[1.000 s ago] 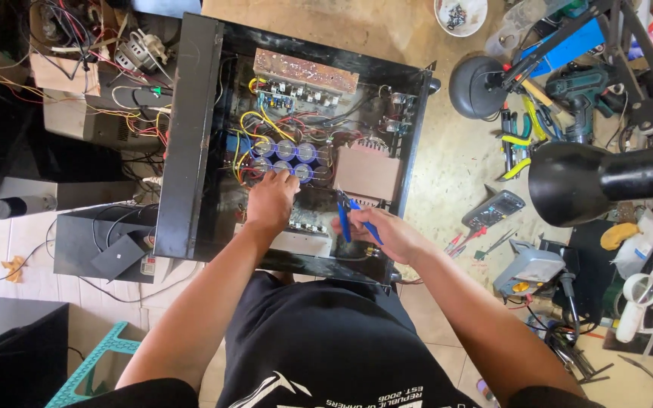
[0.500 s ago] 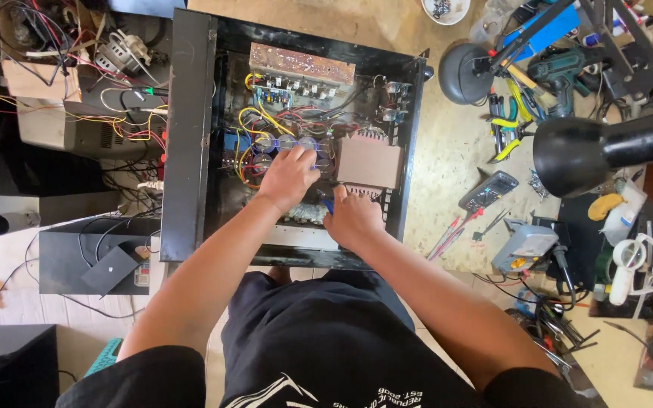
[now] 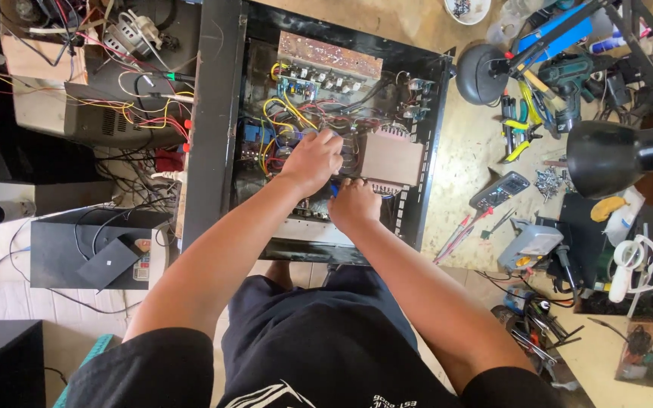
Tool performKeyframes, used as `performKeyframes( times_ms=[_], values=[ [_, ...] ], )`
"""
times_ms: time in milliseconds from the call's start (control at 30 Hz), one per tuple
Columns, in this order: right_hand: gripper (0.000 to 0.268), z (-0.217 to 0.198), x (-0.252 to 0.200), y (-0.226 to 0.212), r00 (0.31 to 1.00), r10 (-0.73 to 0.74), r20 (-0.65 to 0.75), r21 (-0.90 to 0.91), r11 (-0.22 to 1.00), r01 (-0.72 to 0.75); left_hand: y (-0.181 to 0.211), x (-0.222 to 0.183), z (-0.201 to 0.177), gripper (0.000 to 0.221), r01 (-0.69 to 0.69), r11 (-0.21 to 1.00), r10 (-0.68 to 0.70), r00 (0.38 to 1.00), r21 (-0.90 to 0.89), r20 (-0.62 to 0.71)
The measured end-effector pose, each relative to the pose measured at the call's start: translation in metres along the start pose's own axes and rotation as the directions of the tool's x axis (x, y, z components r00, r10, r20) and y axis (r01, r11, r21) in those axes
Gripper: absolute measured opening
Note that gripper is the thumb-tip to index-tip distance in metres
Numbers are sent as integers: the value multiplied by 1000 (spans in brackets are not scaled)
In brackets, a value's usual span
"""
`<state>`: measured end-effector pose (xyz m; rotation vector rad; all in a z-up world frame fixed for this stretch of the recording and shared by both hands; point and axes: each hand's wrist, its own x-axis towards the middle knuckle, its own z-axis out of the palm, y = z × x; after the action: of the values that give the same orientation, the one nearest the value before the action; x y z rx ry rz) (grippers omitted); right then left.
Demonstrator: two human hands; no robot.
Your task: Repairing or assembling an audio amplifier by connecting internal wiring and testing components with a multimeter.
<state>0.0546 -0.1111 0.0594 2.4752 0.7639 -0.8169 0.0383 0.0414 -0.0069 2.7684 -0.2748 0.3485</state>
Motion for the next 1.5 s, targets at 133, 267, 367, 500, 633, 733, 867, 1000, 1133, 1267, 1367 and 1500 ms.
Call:
performKeyframes(
  times_ms=[133, 267, 367, 500, 633, 733, 867, 1000, 1133, 1267, 1367, 1500],
  values=[
    [55, -17, -12, -9, 1000, 31, -4, -41, 999, -31, 11, 3, -34, 24, 47, 999, -47, 999, 8, 8],
    [54, -17, -12, -10, 999, 40, -8, -41, 998, -41, 11, 0, -27, 24, 46, 999, -45, 999, 26, -5],
    [53, -14, -10, -11, 999, 30, -11, -44, 999, -31, 6, 0, -13, 28, 42, 999, -41, 999, -9, 20],
    [53, 0, -2, -10, 1000, 1, -13, -38, 999, -1, 2, -2, -5, 27, 36, 999, -37, 999, 17, 8],
    [51, 3, -2, -3, 996, -59, -70, 4, 998, 60, -1, -1, 1, 25, 43, 998, -44, 999, 50, 12],
    [48, 4, -5, 0, 994, -73, -79, -17, 997, 72, 3, 0, -12, 21, 53, 998, -53, 999, 39, 4],
    [51, -12, -25, 14, 993, -91, -78, 90, 991, 97, 16, -7, -51, 21, 67, 996, -63, 995, 53, -72],
    [46, -61, -108, 48, 918, -127, -375, 221, 950, 222, 41, -58, -157, 13, 226, 969, -248, 903, -104, -349],
    [42, -82, -192, 111, 984, 87, -153, 620, 784, 27, 95, -203, -236, 23, 634, 632, -769, 583, -446, -262],
    [51, -22, -184, 174, 938, 343, -47, 669, 708, -225, 182, -360, -115, 12, 899, 423, -872, 370, -112, -319],
    [58, 23, -146, 210, 913, 384, 141, 599, 701, -387, 240, -488, -16, 73, 777, 347, -661, -195, 525, 725],
    [65, 85, -78, 261, 970, 234, 60, 388, 890, -239, 228, -461, 12, 48, 848, 319, -519, -217, 423, 827]
  ],
)
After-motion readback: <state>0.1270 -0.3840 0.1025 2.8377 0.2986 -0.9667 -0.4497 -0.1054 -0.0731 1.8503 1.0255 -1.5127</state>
